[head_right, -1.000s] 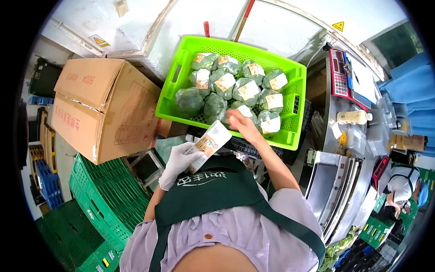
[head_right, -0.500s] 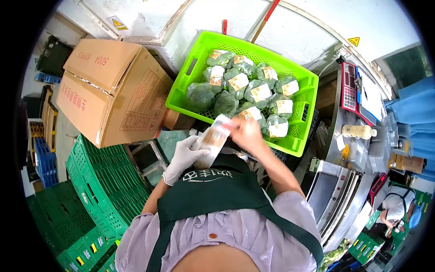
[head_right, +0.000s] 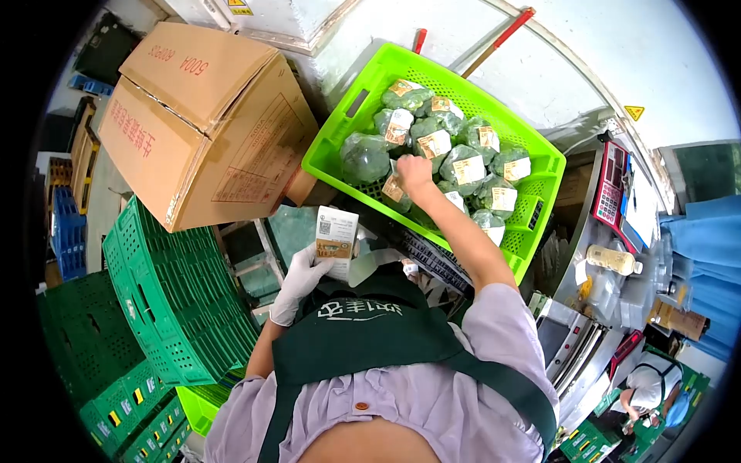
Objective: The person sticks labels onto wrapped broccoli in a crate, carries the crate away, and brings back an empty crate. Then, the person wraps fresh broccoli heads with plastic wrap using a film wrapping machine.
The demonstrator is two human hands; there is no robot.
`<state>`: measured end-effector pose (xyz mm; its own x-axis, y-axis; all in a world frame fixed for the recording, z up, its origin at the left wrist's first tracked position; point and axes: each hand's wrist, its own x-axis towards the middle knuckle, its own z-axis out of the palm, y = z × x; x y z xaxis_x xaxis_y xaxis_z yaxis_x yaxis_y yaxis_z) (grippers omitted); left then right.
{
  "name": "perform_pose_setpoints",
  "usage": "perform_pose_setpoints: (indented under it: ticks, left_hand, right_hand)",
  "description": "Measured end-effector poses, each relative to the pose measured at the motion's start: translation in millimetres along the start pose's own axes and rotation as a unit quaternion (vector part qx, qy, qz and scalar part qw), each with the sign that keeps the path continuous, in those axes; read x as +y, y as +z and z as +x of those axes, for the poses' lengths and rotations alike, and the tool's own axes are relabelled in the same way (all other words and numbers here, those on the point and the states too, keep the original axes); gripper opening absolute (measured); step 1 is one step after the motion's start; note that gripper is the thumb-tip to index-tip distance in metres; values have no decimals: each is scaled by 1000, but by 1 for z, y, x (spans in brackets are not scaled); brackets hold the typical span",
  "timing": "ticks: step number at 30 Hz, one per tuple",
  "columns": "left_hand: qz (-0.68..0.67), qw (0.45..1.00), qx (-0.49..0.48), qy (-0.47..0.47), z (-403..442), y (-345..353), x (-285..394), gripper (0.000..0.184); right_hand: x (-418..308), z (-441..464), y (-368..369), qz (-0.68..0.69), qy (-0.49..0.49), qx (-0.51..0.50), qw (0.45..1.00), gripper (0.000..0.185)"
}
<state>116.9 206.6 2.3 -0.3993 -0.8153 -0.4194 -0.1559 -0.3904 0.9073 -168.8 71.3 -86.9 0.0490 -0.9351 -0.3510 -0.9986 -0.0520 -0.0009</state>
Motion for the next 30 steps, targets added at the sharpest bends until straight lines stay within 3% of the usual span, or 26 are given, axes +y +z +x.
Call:
perform_pose_setpoints:
  ticks: [2, 4, 6, 8, 9, 12, 14, 16, 18, 19, 20, 22, 24, 26, 27, 29, 30]
  left_hand:
    - [4, 1000, 3, -8, -2, 0, -2, 36]
    - [12, 1000, 5, -21, -2, -1, -3, 35]
    - [18, 999, 6, -26, -3, 0, -3, 35]
    - [25, 999, 7, -29, -1, 2, 0, 35]
    - [30, 999, 4, -14, 0, 4, 3, 34]
    - [59, 998, -4, -2, 5, 4, 14, 34]
    - [87, 996, -16, -3, 3, 6, 18, 34]
    - [119, 991, -6, 55, 4, 10, 21, 33]
    - [126, 991, -11, 51, 6, 13, 24, 34]
    - [125, 991, -19, 42, 7, 15, 25, 35]
    - [126, 991, -28, 34, 9, 17, 26, 35]
    - [148, 987, -35, 47, 12, 22, 31, 39]
    - [94, 977, 35, 189, 12, 32, 41, 44]
    - [-114, 987, 19, 113, 23, 37, 23, 35]
    - [-67, 988, 56, 126, 23, 37, 23, 31]
    - [-19, 986, 94, 138, 22, 36, 23, 27]
    - [-12, 989, 107, 97, 22, 34, 23, 25]
  right_hand:
    - [0, -1, -4, -79, -6, 87, 993, 56]
    - [3, -9, -22, -55, -16, 178, 982, 51]
    - [-2, -22, -43, 1, -77, 139, 987, 54]
    - [3, -21, 9, -19, -178, 240, 954, 70]
    - [10, -21, 48, -34, -141, 144, 979, 79]
    - [6, -18, 62, -44, -117, 150, 981, 76]
    - [5, -26, 24, -26, -105, 124, 986, 72]
    - [8, -36, -7, 218, -82, 74, 970, 66]
    - [0, -63, -47, 281, -92, 103, 950, 62]
    - [-7, -83, -70, 447, -105, -18, 888, 56]
    - [-13, -101, -89, 592, -114, -137, 786, 49]
    - [-25, -132, -113, 472, -183, -180, 843, 28]
    - [-46, -154, -108, 459, -142, -40, 876, 28]
    - [-60, -168, -110, 446, -119, -56, 885, 28]
    - [-67, -170, -103, 432, -140, 44, 890, 24]
    - [-64, -171, -107, 429, -138, 77, 890, 21]
    - [-62, -169, -113, 424, -136, 112, 888, 19]
